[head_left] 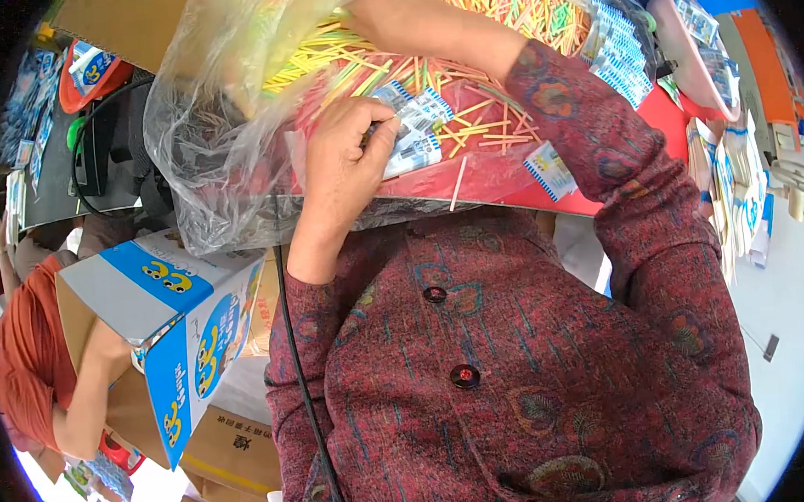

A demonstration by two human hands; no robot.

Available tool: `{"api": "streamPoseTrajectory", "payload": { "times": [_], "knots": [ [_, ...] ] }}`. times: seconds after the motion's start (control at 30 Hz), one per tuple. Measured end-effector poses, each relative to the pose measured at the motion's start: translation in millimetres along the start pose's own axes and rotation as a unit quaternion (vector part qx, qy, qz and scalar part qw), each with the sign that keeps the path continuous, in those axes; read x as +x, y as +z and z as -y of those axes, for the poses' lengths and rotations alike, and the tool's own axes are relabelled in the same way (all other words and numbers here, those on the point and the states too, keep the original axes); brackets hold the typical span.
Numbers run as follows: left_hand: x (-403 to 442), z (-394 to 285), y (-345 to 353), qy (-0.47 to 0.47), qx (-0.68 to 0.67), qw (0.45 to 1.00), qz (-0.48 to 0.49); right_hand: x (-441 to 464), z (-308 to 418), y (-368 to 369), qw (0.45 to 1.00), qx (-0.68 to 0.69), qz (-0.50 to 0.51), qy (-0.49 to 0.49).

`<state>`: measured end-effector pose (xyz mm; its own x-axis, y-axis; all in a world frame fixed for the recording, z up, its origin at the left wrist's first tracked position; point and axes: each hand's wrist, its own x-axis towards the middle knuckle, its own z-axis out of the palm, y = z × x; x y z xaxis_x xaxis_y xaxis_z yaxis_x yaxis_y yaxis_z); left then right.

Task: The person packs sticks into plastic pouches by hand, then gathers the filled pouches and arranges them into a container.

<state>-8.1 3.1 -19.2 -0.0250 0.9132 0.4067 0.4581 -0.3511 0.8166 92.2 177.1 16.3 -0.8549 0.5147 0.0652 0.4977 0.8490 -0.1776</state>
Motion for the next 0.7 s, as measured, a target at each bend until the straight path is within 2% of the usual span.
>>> {"api": "streamPoseTrajectory", "payload": {
  "times": [0.1,0.13,0.2,0.23,0.27,0.3,0.37,0.4,0.47,0.5,0.57,0.6,0.67,0.7],
  "knots": [
    [-4,0,-4,-0.081,-0.088,0.993,0.019,-20,2,-23,0.998,0.065,0.000,-0.003],
    [-5,-3,-5,-0.081,-0.088,0.993,0.021,-28,4,-30,0.994,0.106,-0.001,0.008],
    [-7,-11,-8,-0.145,-0.267,0.951,-0.051,-43,4,-37,0.989,0.148,-0.003,0.022],
    [-7,-14,-10,-0.177,-0.352,0.915,-0.086,-50,3,-38,0.971,0.235,0.022,0.040],
    [-3,-17,-10,-0.177,-0.351,0.915,-0.085,-57,3,-39,0.944,0.321,0.046,0.056],
    [4,-21,-9,-0.136,-0.388,0.905,-0.108,-62,3,-41,0.909,0.404,0.069,0.071],
    [16,-25,-7,-0.051,-0.458,0.875,-0.151,-69,3,-44,0.897,0.425,0.102,0.073],
    [19,-23,-6,-0.051,-0.458,0.875,-0.150,-73,4,-47,0.883,0.444,0.136,0.074],
    [26,-18,-5,-0.053,-0.438,0.894,-0.075,-82,8,-47,0.867,0.463,0.168,0.077],
    [28,-18,-4,-0.053,-0.428,0.901,-0.037,-89,12,-45,0.885,0.452,0.104,0.032],
    [25,-22,1,-0.070,-0.415,0.906,-0.037,-99,17,-38,0.905,0.421,-0.024,-0.057],
    [23,-24,4,-0.085,-0.402,0.911,-0.038,-99,16,-35,0.905,0.421,-0.027,-0.056],
    [20,-22,7,-0.102,-0.389,0.915,-0.035,-96,15,-29,0.889,0.454,0.012,0.065],
    [17,-18,6,-0.127,-0.407,0.901,-0.078,-95,14,-27,0.875,0.468,0.033,0.124]
  ]
}}
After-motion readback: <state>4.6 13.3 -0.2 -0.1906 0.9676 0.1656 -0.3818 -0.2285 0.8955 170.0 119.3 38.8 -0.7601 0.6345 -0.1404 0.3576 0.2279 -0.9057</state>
